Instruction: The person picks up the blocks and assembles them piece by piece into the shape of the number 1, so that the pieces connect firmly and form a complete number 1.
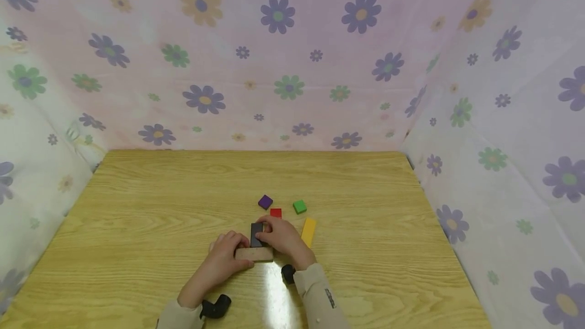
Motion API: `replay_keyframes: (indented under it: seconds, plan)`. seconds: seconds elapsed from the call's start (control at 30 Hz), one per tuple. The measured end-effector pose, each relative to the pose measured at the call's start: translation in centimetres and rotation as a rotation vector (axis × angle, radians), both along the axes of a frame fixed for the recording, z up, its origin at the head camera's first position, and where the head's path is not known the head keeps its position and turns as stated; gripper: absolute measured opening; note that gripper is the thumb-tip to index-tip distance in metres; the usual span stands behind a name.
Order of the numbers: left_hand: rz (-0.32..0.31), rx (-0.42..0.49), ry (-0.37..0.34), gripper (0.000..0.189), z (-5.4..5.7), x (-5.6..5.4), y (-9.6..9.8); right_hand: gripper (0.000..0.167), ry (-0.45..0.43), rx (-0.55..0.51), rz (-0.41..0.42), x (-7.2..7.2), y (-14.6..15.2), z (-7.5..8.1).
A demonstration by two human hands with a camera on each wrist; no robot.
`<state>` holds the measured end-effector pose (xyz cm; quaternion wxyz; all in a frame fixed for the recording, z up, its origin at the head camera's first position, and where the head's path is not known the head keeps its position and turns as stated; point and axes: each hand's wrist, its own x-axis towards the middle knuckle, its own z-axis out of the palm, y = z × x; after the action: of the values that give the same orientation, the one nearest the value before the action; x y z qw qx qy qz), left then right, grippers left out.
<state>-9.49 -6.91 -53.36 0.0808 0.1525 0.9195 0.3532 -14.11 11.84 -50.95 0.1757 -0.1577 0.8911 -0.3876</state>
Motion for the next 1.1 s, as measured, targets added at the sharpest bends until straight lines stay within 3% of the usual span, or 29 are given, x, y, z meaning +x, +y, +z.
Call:
replay_keyframes:
  seconds: [0.43, 1.1]
  plan:
    - [-0.006, -0.019, 0.041, 0.035, -0.13, 0.46, 0.1, 0.027, -0.022, -0.026, -0.004, -0.11, 0.16, -0.13]
    - [-0.004, -0.014, 0.037, 0.035, 0.24, 0.93, 0.27, 0.021, 0.007, 0.004, -0.012, -0.24, 0.26, -0.35]
